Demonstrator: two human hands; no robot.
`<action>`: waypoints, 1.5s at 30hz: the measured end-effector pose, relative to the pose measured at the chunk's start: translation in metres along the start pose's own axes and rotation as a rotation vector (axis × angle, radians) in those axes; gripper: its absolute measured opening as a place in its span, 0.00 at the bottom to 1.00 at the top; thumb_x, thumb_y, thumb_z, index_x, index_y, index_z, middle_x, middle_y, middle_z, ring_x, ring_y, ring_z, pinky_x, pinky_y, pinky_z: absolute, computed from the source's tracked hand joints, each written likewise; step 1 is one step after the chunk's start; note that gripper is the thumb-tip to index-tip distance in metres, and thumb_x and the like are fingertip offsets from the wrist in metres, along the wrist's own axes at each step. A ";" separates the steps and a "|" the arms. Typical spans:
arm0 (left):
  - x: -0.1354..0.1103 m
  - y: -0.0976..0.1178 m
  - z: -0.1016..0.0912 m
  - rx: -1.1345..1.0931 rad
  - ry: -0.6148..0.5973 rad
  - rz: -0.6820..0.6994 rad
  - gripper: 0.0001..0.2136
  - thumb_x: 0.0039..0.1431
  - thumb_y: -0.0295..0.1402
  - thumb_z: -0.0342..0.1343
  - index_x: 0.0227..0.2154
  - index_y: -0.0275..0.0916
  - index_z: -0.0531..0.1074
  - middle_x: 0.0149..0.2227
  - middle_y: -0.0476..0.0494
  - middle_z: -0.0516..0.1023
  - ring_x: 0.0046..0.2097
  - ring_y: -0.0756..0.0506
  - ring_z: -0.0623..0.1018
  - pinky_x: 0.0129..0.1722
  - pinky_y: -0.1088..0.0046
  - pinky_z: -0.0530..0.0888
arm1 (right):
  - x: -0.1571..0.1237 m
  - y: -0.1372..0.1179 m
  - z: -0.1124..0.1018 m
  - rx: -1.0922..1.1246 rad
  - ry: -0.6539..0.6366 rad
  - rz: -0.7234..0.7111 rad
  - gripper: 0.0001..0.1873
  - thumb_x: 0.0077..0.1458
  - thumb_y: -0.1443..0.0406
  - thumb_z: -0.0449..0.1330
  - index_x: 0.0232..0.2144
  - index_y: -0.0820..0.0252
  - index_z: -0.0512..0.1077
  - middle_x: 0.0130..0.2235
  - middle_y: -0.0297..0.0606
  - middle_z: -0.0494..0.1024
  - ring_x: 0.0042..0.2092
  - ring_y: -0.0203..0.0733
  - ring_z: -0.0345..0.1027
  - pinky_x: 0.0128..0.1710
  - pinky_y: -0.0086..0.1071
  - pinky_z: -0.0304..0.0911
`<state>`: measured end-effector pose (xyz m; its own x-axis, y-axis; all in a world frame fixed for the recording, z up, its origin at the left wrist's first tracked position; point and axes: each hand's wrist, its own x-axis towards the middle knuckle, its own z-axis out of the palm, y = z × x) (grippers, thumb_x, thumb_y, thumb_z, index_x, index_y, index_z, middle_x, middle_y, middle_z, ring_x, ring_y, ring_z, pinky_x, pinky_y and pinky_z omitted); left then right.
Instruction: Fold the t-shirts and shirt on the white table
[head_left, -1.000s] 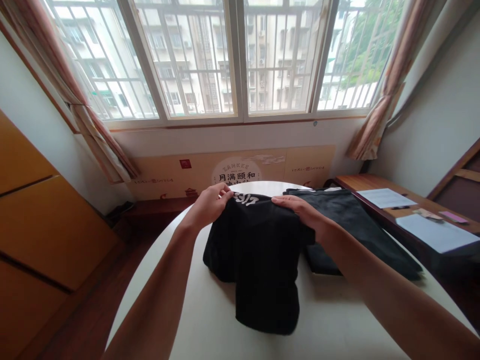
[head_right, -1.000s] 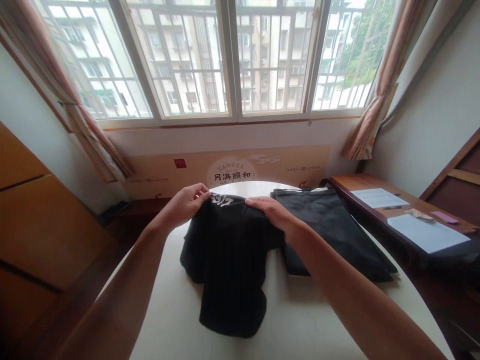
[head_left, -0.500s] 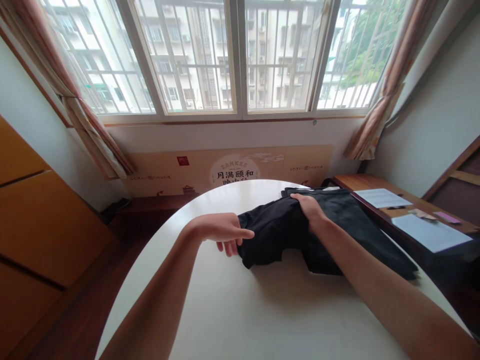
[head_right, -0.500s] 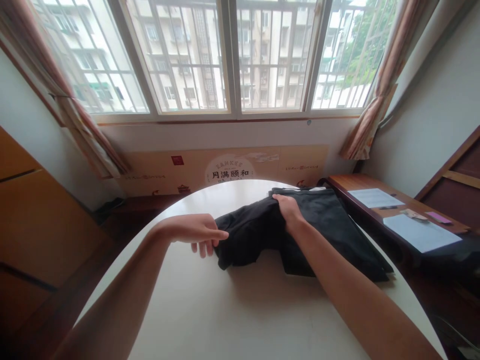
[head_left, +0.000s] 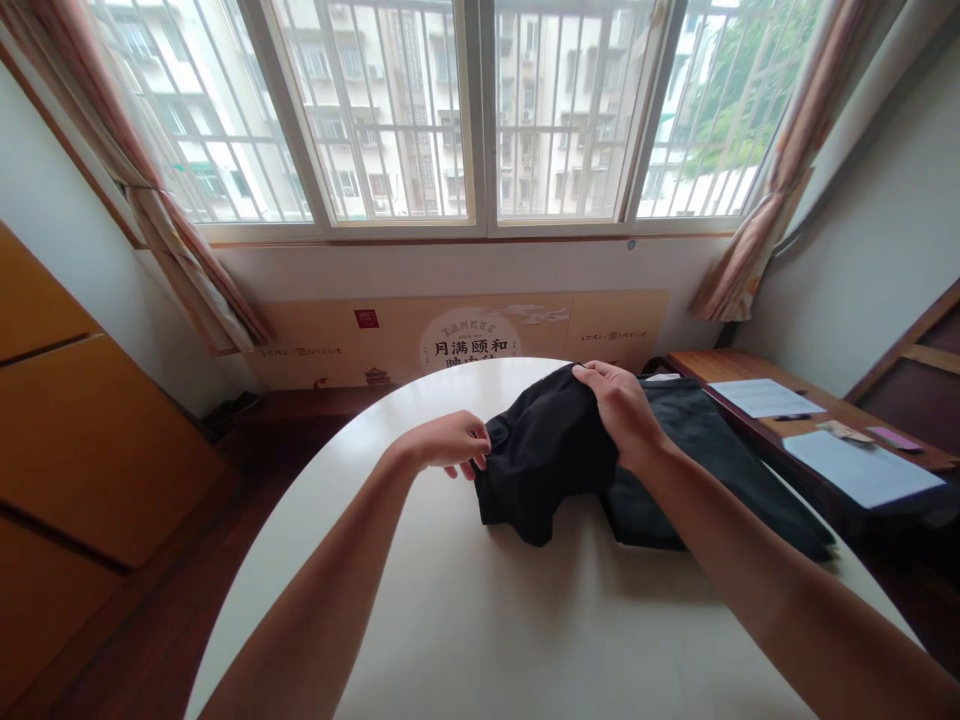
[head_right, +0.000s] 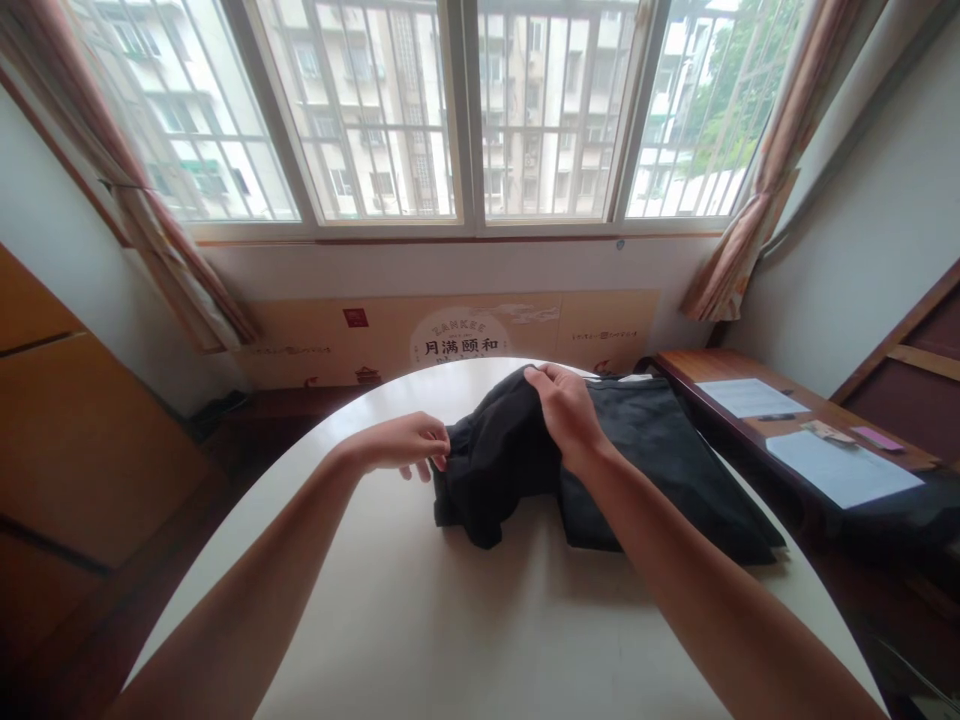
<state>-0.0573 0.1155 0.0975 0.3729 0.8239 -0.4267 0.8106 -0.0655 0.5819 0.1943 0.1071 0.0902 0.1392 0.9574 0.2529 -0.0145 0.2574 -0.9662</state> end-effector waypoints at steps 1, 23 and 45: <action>0.000 -0.001 0.000 -0.027 -0.035 -0.021 0.10 0.61 0.39 0.55 0.33 0.37 0.73 0.43 0.37 0.86 0.37 0.42 0.86 0.30 0.72 0.77 | -0.005 -0.006 0.003 -0.003 -0.022 -0.019 0.16 0.54 0.50 0.65 0.27 0.55 0.72 0.24 0.28 0.70 0.26 0.38 0.60 0.27 0.32 0.55; -0.027 -0.005 -0.046 -0.220 0.867 0.333 0.03 0.50 0.29 0.54 0.29 0.40 0.67 0.25 0.53 0.68 0.26 0.50 0.65 0.26 0.74 0.61 | -0.139 -0.041 0.050 -0.064 -1.318 -0.019 0.14 0.61 0.58 0.63 0.27 0.56 0.67 0.28 0.30 0.75 0.31 0.35 0.70 0.33 0.27 0.63; -0.020 -0.052 -0.062 0.043 0.953 -0.033 0.13 0.50 0.25 0.54 0.39 0.38 0.74 0.42 0.39 0.81 0.45 0.39 0.79 0.45 0.67 0.73 | 0.006 -0.008 -0.027 -0.439 -0.744 0.108 0.23 0.55 0.47 0.68 0.27 0.62 0.77 0.26 0.31 0.75 0.28 0.35 0.62 0.28 0.29 0.55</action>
<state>-0.1352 0.1377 0.1187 -0.1600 0.9364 0.3125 0.8372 -0.0390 0.5455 0.2219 0.1074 0.0978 -0.5265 0.8499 -0.0229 0.4144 0.2330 -0.8798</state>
